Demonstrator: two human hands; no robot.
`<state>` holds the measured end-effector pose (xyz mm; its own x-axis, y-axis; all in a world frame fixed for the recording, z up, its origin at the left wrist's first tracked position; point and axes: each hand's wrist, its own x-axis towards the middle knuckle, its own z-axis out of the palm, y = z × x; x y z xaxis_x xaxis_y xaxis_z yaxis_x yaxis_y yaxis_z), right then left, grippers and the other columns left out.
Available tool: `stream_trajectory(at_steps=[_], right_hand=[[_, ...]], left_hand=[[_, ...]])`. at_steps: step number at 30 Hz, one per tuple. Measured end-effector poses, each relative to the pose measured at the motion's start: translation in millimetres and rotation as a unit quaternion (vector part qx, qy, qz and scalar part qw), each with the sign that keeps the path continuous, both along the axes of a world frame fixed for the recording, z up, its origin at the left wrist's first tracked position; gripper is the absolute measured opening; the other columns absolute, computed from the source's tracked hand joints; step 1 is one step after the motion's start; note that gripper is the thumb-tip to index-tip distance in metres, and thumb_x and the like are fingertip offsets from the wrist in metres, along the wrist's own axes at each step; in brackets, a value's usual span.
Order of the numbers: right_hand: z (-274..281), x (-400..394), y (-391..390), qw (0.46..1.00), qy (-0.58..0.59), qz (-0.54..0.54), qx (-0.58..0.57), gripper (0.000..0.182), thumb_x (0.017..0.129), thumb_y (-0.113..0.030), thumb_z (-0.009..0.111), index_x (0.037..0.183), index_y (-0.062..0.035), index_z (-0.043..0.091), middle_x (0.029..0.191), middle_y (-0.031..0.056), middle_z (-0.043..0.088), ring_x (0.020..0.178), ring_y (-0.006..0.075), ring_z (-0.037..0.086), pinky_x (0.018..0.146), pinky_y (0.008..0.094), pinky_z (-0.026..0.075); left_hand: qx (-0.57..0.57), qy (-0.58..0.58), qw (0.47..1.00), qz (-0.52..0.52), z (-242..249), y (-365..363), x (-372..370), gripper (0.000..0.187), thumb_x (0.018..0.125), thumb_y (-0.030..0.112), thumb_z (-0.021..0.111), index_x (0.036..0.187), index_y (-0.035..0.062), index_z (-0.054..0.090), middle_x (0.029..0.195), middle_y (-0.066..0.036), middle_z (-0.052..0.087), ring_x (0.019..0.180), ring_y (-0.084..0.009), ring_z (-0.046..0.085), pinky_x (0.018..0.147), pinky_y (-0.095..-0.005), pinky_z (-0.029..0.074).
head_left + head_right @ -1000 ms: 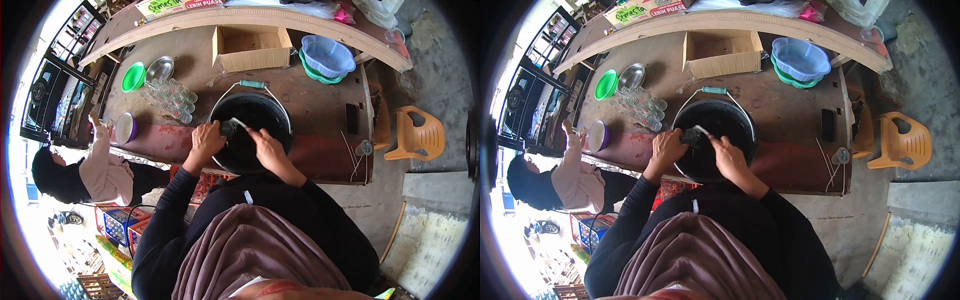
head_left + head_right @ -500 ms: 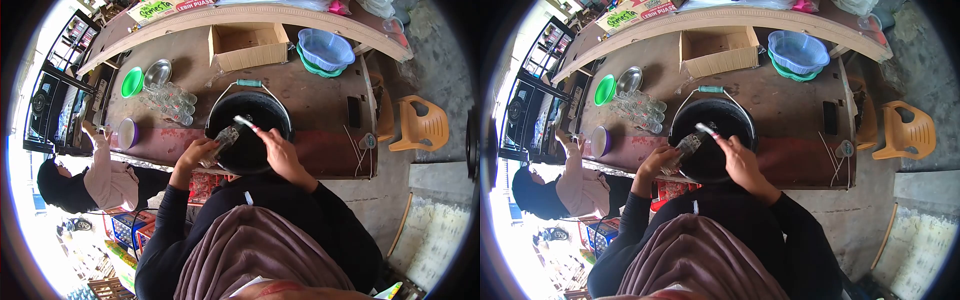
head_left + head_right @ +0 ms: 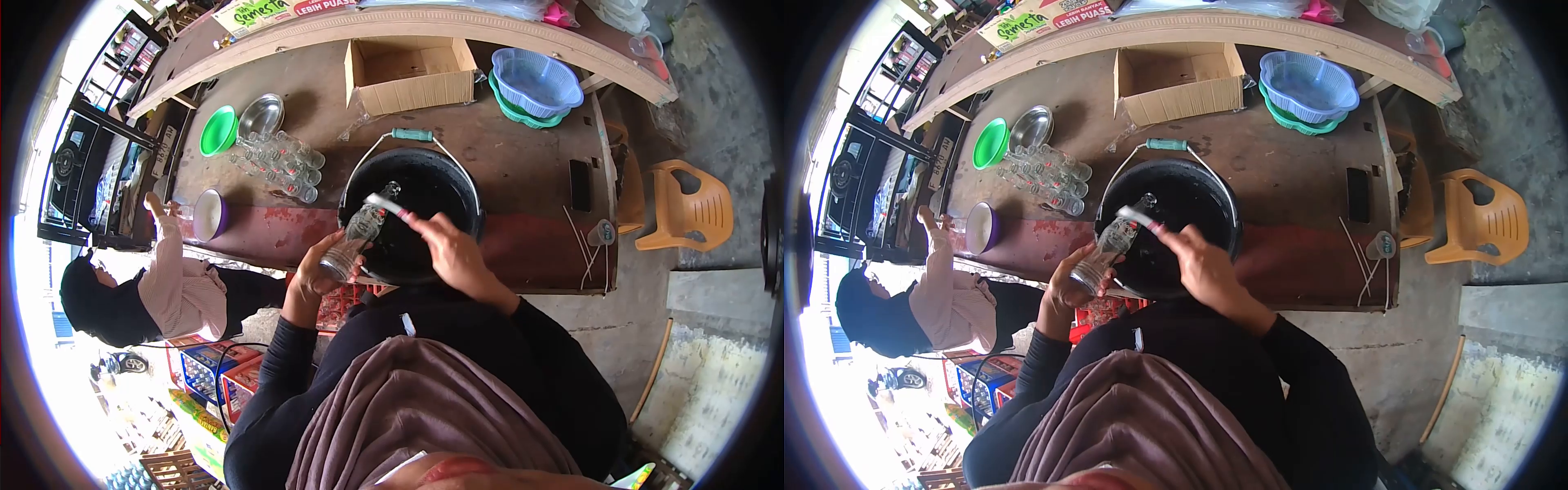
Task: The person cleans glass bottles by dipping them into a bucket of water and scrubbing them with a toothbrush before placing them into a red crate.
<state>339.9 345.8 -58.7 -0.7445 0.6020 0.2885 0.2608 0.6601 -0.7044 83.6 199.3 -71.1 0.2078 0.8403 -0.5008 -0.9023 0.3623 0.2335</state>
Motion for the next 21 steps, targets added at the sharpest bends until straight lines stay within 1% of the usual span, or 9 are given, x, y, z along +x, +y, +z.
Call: stream_trajectory(at_steps=[3, 6, 8, 12, 14, 16, 18, 20, 21], right_hand=[[-23.8, 1.3, 24.9, 0.994, -0.053, -0.09, 0.017, 0.043, 0.087, 0.004, 0.055, 0.126, -0.0124, 0.061, 0.091, 0.0103, 0.056, 0.074, 0.0327, 0.064, 0.065, 0.0422, 0.053], [10.1, -2.9, 5.0, 0.999, 0.035, -0.007, 0.006, 0.042, 0.087, 0.002, 0.056, 0.127, -0.0123, 0.061, 0.092, 0.0098, 0.057, 0.076, 0.0321, 0.064, 0.065, 0.0421, 0.053], [16.7, -4.8, -2.1, 0.998, 0.032, 0.043, -0.011, 0.042, 0.087, 0.002, 0.057, 0.126, -0.0127, 0.062, 0.093, 0.0094, 0.057, 0.077, 0.0321, 0.065, 0.066, 0.0418, 0.053], [-14.9, -3.4, 28.3, 0.99, -0.122, -0.066, 0.037, 0.041, 0.087, 0.004, 0.053, 0.124, -0.0124, 0.063, 0.093, 0.0106, 0.058, 0.075, 0.0326, 0.065, 0.065, 0.0414, 0.053], [-11.9, -6.3, 23.7, 0.998, -0.048, -0.047, 0.021, 0.042, 0.087, 0.003, 0.054, 0.124, -0.014, 0.063, 0.092, 0.0096, 0.058, 0.075, 0.0325, 0.065, 0.065, 0.0412, 0.053], [10.9, -9.2, 8.2, 0.999, 0.013, 0.024, 0.016, 0.041, 0.088, 0.001, 0.055, 0.124, -0.017, 0.064, 0.091, 0.0085, 0.058, 0.074, 0.0325, 0.065, 0.064, 0.0413, 0.053], [11.1, -10.2, 7.6, 0.999, 0.022, 0.047, 0.002, 0.041, 0.089, -0.001, 0.055, 0.124, -0.0195, 0.065, 0.091, 0.0076, 0.058, 0.074, 0.032, 0.065, 0.063, 0.0411, 0.052], [-1.2, -10.6, 22.4, 0.996, -0.066, -0.039, 0.042, 0.041, 0.088, 0.0, 0.055, 0.123, -0.0195, 0.066, 0.09, 0.0078, 0.058, 0.074, 0.0314, 0.065, 0.063, 0.0408, 0.053], [-3.0, -8.0, 33.3, 0.988, -0.127, -0.074, 0.04, 0.041, 0.088, 0.0, 0.054, 0.122, -0.0191, 0.066, 0.09, 0.0083, 0.058, 0.074, 0.031, 0.065, 0.063, 0.0407, 0.053]], left_hand=[[-0.002, -0.076, 0.997, 0.008, 10.5, 0.2, 12.2, 0.061, 0.102, 0.038, 0.04, 0.135, -0.0144, 0.039, 0.092, -0.03, 0.062, 0.069, -0.0332, 0.065, 0.057, -0.0415, 0.061], [0.013, -0.115, 0.993, 0.017, 8.7, -1.1, 15.9, 0.066, 0.102, 0.039, 0.039, 0.137, -0.0165, 0.034, 0.09, -0.029, 0.06, 0.07, -0.0334, 0.065, 0.057, -0.0419, 0.062], [0.021, -0.167, 0.985, 0.021, 12.3, 2.9, 20.6, 0.063, 0.101, 0.041, 0.043, 0.133, -0.0139, 0.042, 0.092, -0.029, 0.064, 0.074, -0.0335, 0.069, 0.064, -0.0401, 0.061], [0.027, -0.16, 0.986, 0.028, 4.3, 2.8, 22.4, 0.061, 0.102, 0.041, 0.043, 0.131, -0.0132, 0.043, 0.093, -0.029, 0.064, 0.076, -0.0351, 0.068, 0.066, -0.0412, 0.061], [0.003, -0.164, 0.985, 0.048, -1.6, 5.6, 24.7, 0.057, 0.102, 0.039, 0.041, 0.13, -0.011, 0.046, 0.095, -0.031, 0.064, 0.075, -0.0374, 0.069, 0.065, -0.0429, 0.061], [0.005, -0.135, 0.99, 0.043, -10.4, 5.6, 23.8, 0.052, 0.103, 0.038, 0.041, 0.13, -0.006, 0.047, 0.1, -0.032, 0.064, 0.075, -0.0381, 0.069, 0.065, -0.0454, 0.061], [0.009, 0.017, 0.999, 0.037, -4.7, 10.3, 32.2, 0.054, 0.102, 0.04, 0.043, 0.136, -0.0018, 0.042, 0.103, -0.028, 0.064, 0.066, -0.0326, 0.067, 0.061, -0.04, 0.06], [0.03, 0.07, 0.997, 0.022, -1.4, 11.2, 38.6, 0.048, 0.102, 0.039, 0.044, 0.134, 0.0035, 0.045, 0.108, -0.026, 0.065, 0.07, -0.0304, 0.069, 0.061, -0.0371, 0.059], [0.009, 0.217, 0.976, 0.007, 1.7, 12.2, 42.3, 0.046, 0.102, 0.037, 0.045, 0.134, 0.0039, 0.045, 0.107, -0.023, 0.066, 0.071, -0.0285, 0.069, 0.06, -0.0362, 0.058]])
